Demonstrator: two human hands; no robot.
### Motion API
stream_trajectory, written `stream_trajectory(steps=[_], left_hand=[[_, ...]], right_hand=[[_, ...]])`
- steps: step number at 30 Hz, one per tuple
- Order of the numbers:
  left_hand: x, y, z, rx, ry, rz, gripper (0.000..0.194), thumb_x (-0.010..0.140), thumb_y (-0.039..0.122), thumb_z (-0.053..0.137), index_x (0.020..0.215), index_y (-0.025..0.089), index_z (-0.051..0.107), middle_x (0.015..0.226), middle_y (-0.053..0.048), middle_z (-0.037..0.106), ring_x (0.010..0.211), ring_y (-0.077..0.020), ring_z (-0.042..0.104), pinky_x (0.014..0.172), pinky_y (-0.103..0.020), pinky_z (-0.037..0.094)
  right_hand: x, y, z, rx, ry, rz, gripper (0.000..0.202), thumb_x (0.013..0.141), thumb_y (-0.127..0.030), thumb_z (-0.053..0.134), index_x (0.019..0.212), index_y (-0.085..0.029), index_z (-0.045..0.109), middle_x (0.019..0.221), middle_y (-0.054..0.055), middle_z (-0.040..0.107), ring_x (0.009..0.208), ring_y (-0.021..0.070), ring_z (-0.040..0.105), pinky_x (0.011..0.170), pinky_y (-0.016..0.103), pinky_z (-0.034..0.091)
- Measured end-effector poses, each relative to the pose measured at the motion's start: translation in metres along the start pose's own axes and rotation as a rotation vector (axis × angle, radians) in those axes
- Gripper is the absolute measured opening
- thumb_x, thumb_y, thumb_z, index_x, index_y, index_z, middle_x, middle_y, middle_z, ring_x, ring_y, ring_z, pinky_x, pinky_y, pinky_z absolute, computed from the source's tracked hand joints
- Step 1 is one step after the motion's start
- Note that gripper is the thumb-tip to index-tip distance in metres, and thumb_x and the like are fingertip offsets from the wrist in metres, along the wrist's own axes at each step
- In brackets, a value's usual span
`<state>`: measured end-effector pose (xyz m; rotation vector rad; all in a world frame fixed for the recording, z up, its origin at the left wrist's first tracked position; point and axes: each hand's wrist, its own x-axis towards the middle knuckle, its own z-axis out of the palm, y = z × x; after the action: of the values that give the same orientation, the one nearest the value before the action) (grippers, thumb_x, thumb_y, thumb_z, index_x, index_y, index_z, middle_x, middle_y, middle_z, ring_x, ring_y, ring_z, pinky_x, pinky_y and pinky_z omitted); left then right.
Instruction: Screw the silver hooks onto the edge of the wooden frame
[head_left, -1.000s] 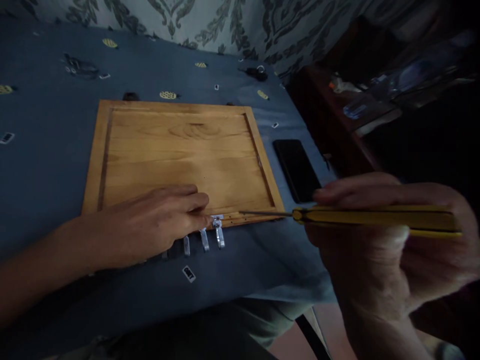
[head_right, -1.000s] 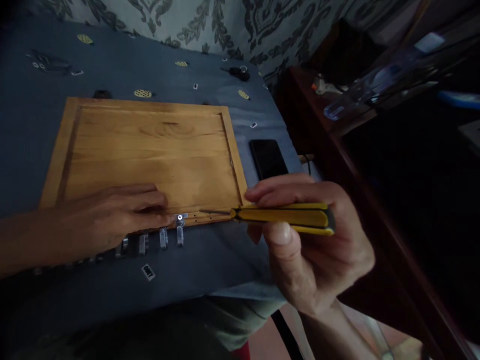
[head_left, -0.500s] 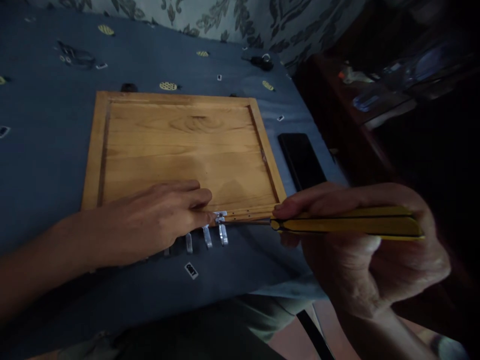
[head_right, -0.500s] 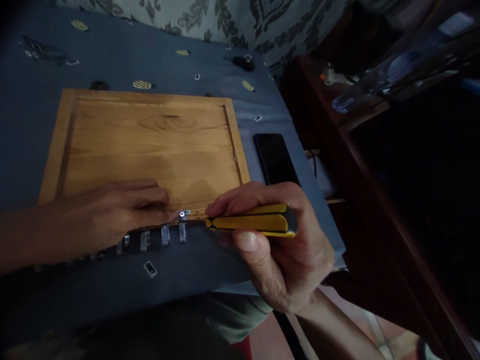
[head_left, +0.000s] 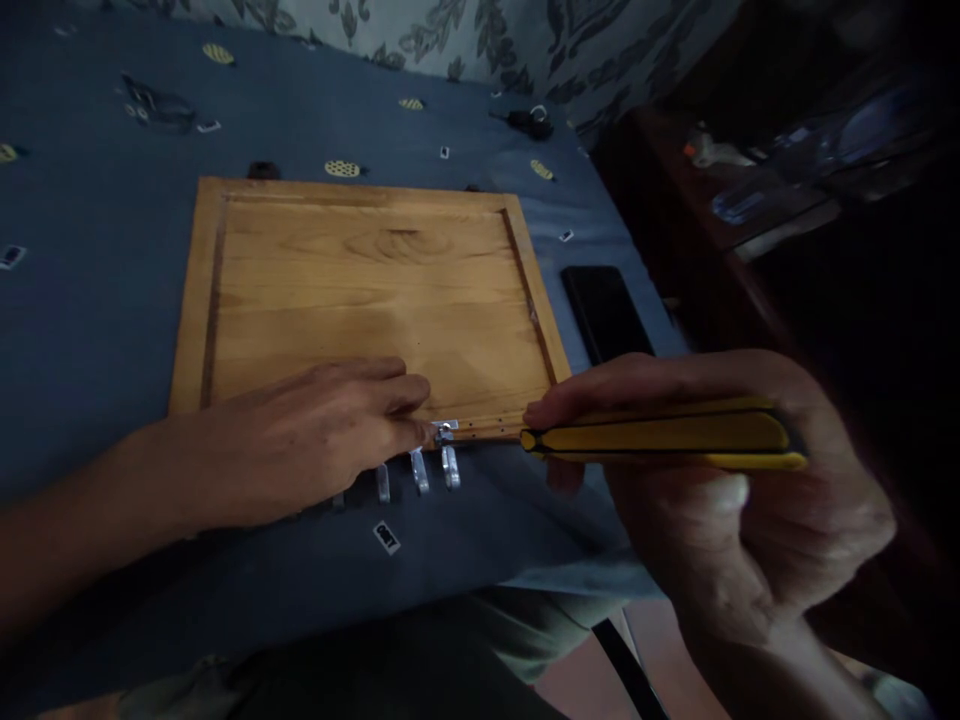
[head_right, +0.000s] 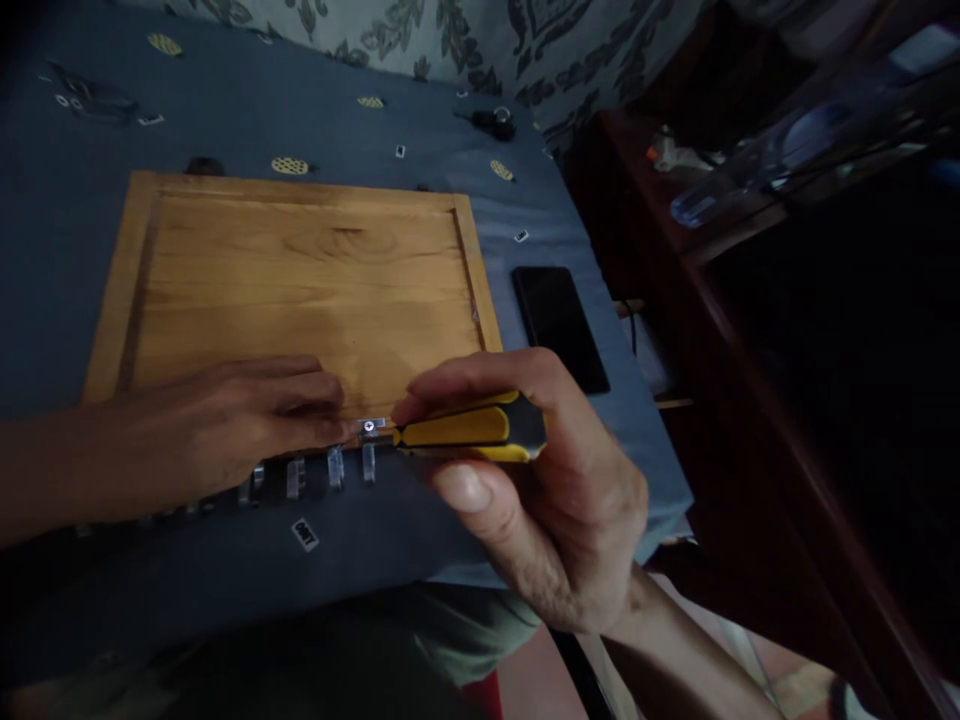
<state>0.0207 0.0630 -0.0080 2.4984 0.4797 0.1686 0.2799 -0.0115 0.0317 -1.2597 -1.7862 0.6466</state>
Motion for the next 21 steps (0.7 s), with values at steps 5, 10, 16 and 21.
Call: stream_trajectory(steps=[5,10,16,21], left_hand=[[-0.003,-0.003,0.003,0.041,-0.031,-0.016,0.035,0.109,0.020,0.047,0.140,0.030,0.058,0.132,-0.004,0.061,0.117,-0.0208,0.057,0.099,-0.031,0.044],[0.001,0.001,0.002,0.000,0.040,0.010,0.028,0.108,0.017,0.043,0.119,0.025,0.068,0.119,-0.005,0.065,0.113,-0.0208,0.059,0.099,-0.032,0.046],[0.005,0.005,-0.004,0.030,0.001,0.006,0.023,0.108,0.018,0.048,0.116,0.024,0.069,0.110,-0.003,0.063,0.105,-0.0196,0.058,0.092,-0.031,0.046],[0.004,0.003,-0.002,0.053,-0.040,-0.009,0.028,0.107,0.015,0.048,0.124,0.024,0.068,0.129,-0.005,0.062,0.120,-0.0231,0.057,0.102,-0.035,0.046]], right_hand=[[0.005,-0.006,-0.001,0.028,-0.007,-0.058,0.021,0.103,-0.042,0.059,0.120,-0.037,0.069,0.099,0.004,0.077,0.061,0.0209,0.070,0.047,0.036,0.056],[0.009,-0.007,0.003,0.021,0.071,-0.059,0.011,0.096,-0.039,0.070,0.106,-0.040,0.072,0.100,0.000,0.079,0.071,0.0278,0.073,0.056,0.047,0.059],[0.012,-0.009,0.005,0.098,0.057,0.010,0.022,0.088,-0.036,0.081,0.107,-0.043,0.073,0.091,-0.002,0.078,0.071,0.0269,0.075,0.055,0.045,0.060],[0.009,-0.006,0.006,0.138,0.026,0.011,0.028,0.102,-0.044,0.060,0.128,-0.046,0.069,0.104,0.001,0.077,0.059,0.0207,0.070,0.045,0.038,0.056]])
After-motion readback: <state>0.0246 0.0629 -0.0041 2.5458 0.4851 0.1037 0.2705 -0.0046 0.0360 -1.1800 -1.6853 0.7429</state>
